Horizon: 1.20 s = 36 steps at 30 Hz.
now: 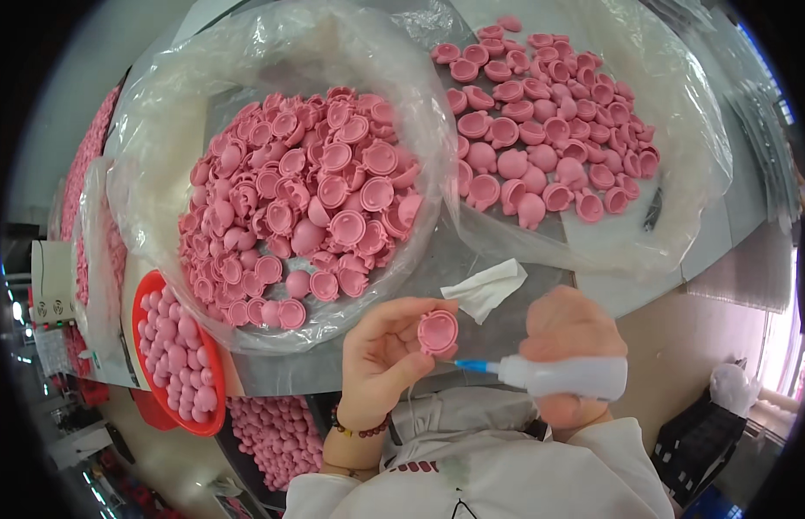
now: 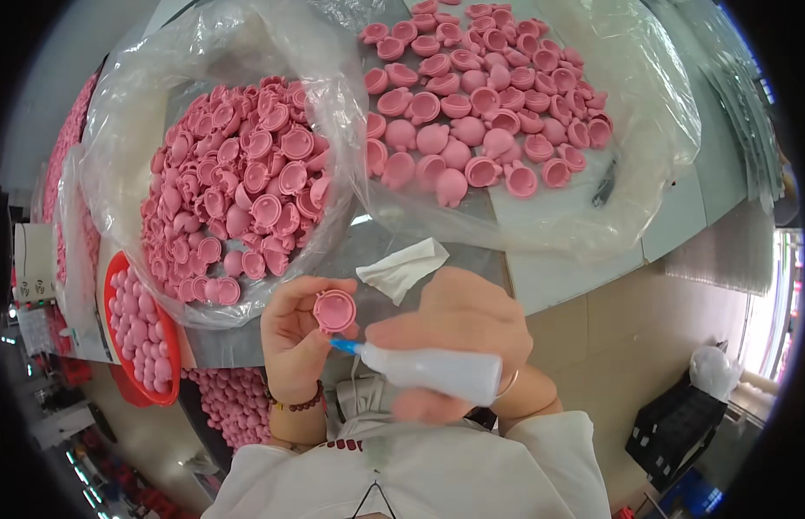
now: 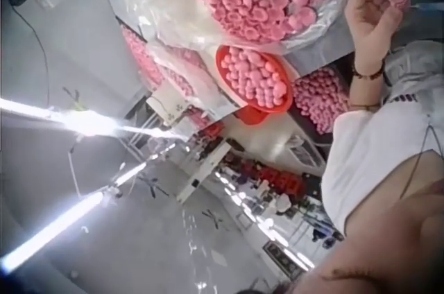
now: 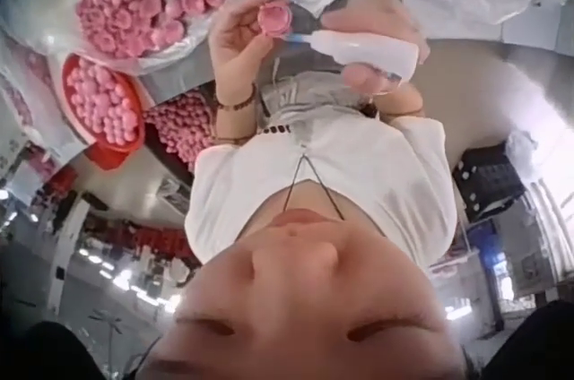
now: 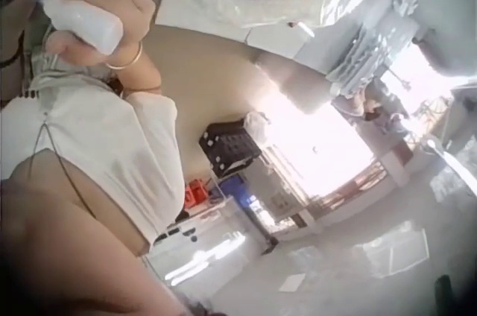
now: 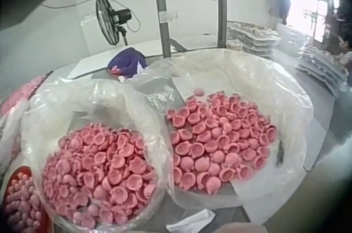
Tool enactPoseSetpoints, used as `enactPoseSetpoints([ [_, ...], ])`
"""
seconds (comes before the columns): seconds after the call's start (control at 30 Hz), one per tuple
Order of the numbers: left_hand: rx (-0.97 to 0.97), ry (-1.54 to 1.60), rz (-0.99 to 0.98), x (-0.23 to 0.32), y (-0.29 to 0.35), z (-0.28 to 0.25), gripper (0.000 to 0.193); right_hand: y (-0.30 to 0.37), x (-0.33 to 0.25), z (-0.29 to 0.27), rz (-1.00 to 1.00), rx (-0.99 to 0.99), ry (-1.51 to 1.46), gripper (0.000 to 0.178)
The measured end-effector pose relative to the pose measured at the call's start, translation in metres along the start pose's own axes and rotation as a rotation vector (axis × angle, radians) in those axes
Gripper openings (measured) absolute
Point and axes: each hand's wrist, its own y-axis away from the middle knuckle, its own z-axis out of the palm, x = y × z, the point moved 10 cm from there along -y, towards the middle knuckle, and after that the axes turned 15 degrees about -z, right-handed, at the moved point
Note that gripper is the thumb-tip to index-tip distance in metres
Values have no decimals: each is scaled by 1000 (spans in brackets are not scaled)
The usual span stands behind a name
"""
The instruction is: Applying glue to small pink plastic components and assembling them at a factory workbench.
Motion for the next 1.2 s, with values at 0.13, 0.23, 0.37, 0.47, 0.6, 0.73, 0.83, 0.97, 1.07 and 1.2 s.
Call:
enactPoseSetpoints([
  [0.13,4,-19,13,1,1,-2,42,-8,-4,19,-4,-173,183,45],
  [0.23,-14,-21,-10,-2,0,0,42,-5,-1,20,9,-167,182,45],
  [0.37,-29,-6,-13,-3,0,0,41,-5,0,24,57,-205,216,47],
  [0.47,-39,9,-17,-3,-1,0,41,-3,1,27,53,-224,214,46],
  [0.6,-41,14,-31,-4,-1,1,41,-2,2,27,75,-216,243,45],
  [0.73,-55,22,-22,-3,0,3,41,-4,-2,23,-19,-169,198,41],
  [0.83,111,45,-77,-6,0,-4,42,-3,-3,16,-31,-71,207,40],
  [0.97,116,72,-102,-7,0,-4,42,-2,3,17,34,-103,230,38],
  [1.07,127,80,-109,-7,0,-3,42,-2,5,20,34,-127,256,38],
  [1.2,117,52,-88,-6,0,-4,42,-3,1,15,-11,-87,254,37],
])
